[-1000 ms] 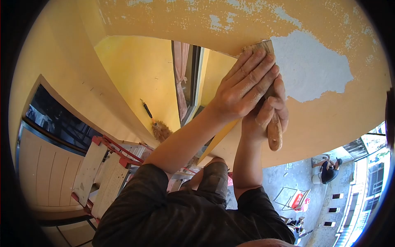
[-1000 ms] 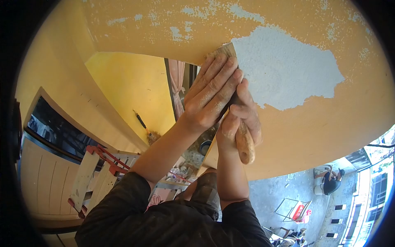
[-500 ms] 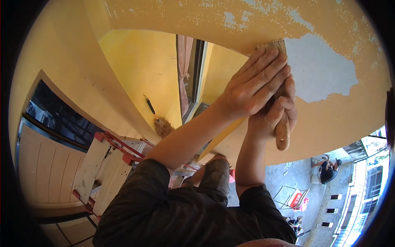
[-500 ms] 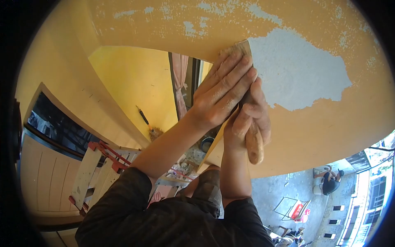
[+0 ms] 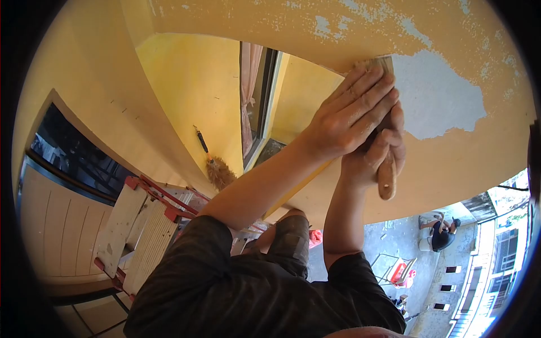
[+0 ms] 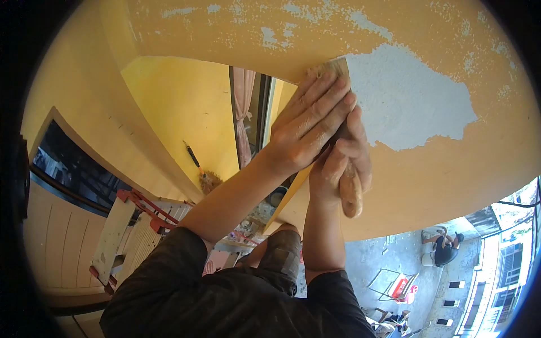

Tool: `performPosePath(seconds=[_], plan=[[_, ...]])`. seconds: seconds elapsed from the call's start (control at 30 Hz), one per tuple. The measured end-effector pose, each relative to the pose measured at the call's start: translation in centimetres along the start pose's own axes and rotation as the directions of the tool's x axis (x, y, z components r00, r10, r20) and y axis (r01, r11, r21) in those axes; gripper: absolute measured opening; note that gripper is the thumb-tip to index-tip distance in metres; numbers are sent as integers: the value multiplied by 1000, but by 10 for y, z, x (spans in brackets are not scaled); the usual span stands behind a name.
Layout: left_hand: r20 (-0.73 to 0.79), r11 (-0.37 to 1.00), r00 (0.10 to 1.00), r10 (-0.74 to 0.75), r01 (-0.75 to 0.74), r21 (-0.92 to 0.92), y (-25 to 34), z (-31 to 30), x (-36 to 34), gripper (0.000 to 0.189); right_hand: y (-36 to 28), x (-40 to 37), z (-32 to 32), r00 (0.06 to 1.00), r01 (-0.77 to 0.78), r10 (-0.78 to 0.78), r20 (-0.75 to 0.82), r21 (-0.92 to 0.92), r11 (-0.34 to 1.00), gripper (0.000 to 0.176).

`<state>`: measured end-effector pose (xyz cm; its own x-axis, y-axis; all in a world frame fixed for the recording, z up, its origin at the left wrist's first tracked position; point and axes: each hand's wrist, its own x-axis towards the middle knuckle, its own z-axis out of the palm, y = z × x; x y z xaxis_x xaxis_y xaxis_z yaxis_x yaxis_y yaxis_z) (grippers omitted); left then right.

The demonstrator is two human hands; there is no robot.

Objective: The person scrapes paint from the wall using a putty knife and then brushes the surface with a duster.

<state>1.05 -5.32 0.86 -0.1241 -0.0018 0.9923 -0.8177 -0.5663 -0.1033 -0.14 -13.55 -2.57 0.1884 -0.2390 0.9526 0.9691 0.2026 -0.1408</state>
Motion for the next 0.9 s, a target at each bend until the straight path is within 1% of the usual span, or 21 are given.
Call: performPosePath(seconds=[0.07,0.17,0.2,0.23,0.3,0.33,0.37,0.43,0.47,0.5,0.57,0.6,0.73,0.83,0.9], plan=[[16,1000,1000,15,-16,12,-1,-1,-5,28,6,2,6,999,53,-53,4,13,999,17],[-6,1000,1000,20,-20,-9,-5,-1,9,27,-3,10,10,997,-53,51,-56,-31,998,18],[7,1000,1000,-15,15,-13,-2,-3,11,28,3,11,7,1000,9,-9,1,-4,1000,20],[5,1000,1000,-19,19,-11,1,-3,8,28,-1,7,6,1000,6,-6,5,-3,1000,20],[9,999,1000,-26,27,-44,1,-5,4,30,-8,4,11,995,-83,86,-58,56,995,21],[16,999,1000,-23,24,-43,1,-4,4,31,-12,5,11,985,-157,162,-51,93,983,20],[11,999,1000,-16,17,-42,-3,-3,3,31,-7,8,12,987,-150,155,-49,95,984,20],[5,999,1000,-6,7,-50,-4,-4,12,31,1,13,11,1000,-2,3,-26,21,1000,19],[3,997,1000,-31,31,-66,-2,-4,14,31,0,14,11,1000,18,-18,-16,-1,1000,20],[2,997,1000,-30,30,-72,0,-6,13,31,-4,14,10,1000,21,-21,-18,-7,1000,20],[53,991,998,-43,49,-122,5,-11,11,31,-12,9,10,999,16,-18,-28,-69,997,19],[55,991,998,-36,42,-123,9,-11,11,31,-14,5,10,998,-1,-1,-64,-25,1000,19],[85,986,996,5,9,-169,14,-9,12,31,-18,0,6,995,58,-62,-80,-53,997,19],[73,988,997,32,-21,-151,9,-4,18,31,-14,7,7,990,102,-105,-95,-39,994,21],[76,986,997,-11,24,-166,7,-4,25,30,-15,15,11,993,33,-48,-107,-138,990,20]])
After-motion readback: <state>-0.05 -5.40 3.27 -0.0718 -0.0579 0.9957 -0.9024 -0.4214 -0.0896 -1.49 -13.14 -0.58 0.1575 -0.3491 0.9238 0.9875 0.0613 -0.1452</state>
